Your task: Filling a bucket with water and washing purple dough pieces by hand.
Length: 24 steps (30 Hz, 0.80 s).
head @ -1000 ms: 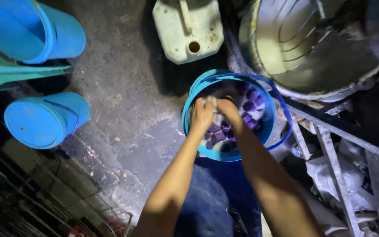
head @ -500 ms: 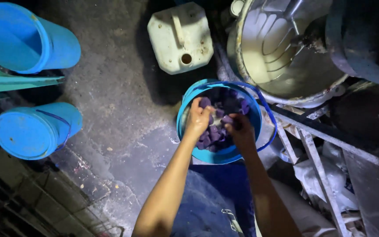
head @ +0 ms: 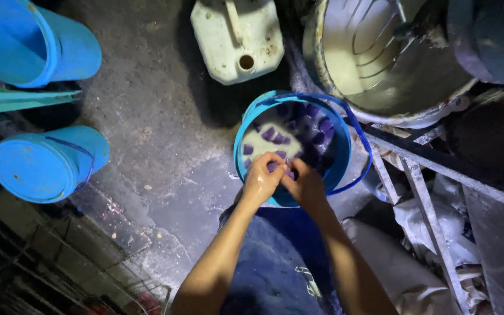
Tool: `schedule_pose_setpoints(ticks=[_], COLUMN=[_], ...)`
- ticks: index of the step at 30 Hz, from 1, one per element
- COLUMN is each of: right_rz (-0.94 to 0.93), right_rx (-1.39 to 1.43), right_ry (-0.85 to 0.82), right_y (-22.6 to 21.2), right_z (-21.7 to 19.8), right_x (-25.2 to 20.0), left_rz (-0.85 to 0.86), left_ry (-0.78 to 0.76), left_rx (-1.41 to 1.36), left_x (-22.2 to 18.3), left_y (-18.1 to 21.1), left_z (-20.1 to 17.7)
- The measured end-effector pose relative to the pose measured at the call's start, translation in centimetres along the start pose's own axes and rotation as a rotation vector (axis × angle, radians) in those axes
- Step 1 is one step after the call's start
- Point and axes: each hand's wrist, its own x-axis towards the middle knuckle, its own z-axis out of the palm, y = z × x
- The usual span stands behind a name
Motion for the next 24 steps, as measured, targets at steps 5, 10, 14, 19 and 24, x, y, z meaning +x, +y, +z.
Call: schedule_pose_setpoints(ticks=[5,10,14,19,24], right_rz=[-0.473,-0.387,-0.016,0.289,0.273], right_rx=[-0.420,-0.002,0.247,0.999,0.971], right_ry=[0.368,0.145,0.042,-0.048,0.157], right_y=[2.9,-0.5,6.7,2.5,2.7], right_z=[0.7,3.2,11.1,5.1,1.5], right_x=[0.9,3.1,11.1,9.4,5.5], left_rz=[0.158,0.267,-0.166,-0.491,-0.433], left_ry=[0.297,0.411,0.260,0.191,0.128], left_rx=[0.068,0.082,0.024,-0.290,-0.742], left_x=[-0.8,-0.5,3.3,7.9,4.9], left_y=[0.1,-1.8,-2.6,-3.0,3.8], left_z=[-1.4,0.9,2.2,2.0,0.8])
